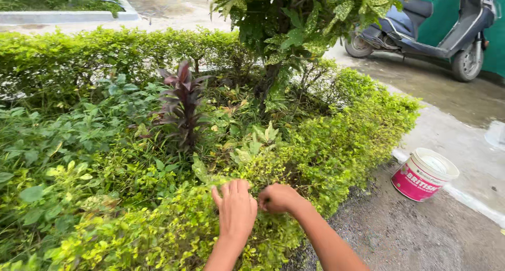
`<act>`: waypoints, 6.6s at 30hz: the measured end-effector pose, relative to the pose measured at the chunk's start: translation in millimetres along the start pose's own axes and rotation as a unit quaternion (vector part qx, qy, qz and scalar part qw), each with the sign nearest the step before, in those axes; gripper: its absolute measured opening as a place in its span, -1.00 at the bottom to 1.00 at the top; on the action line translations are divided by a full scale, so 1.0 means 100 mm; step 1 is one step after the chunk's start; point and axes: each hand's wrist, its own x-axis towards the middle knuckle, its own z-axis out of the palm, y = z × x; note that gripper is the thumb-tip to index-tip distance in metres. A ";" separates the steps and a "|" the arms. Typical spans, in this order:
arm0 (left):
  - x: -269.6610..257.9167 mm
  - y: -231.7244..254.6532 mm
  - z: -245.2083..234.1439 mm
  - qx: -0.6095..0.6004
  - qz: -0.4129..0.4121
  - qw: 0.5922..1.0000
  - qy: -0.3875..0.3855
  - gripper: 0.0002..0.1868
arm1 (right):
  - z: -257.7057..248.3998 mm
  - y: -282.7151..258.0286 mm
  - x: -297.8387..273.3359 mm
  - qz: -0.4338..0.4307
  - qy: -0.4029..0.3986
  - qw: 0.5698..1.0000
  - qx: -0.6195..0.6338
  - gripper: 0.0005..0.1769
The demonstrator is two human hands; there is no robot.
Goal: The person plucks individual leaves from a small green hedge by hand.
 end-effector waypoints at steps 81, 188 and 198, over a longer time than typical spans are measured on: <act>1.16 0.87 2.07 0.216 -0.079 0.888 -0.399 -0.01 | -0.92 1.97 0.26 0.158 0.016 0.986 -0.042 0.06; 1.16 0.93 2.96 0.187 -0.079 0.883 -0.424 -0.41 | -0.35 2.28 0.14 0.124 0.093 0.985 -0.073 0.21; 1.27 0.80 3.09 0.165 -0.144 0.889 -0.402 -0.40 | -0.41 2.22 0.39 0.136 0.086 0.985 -0.062 0.25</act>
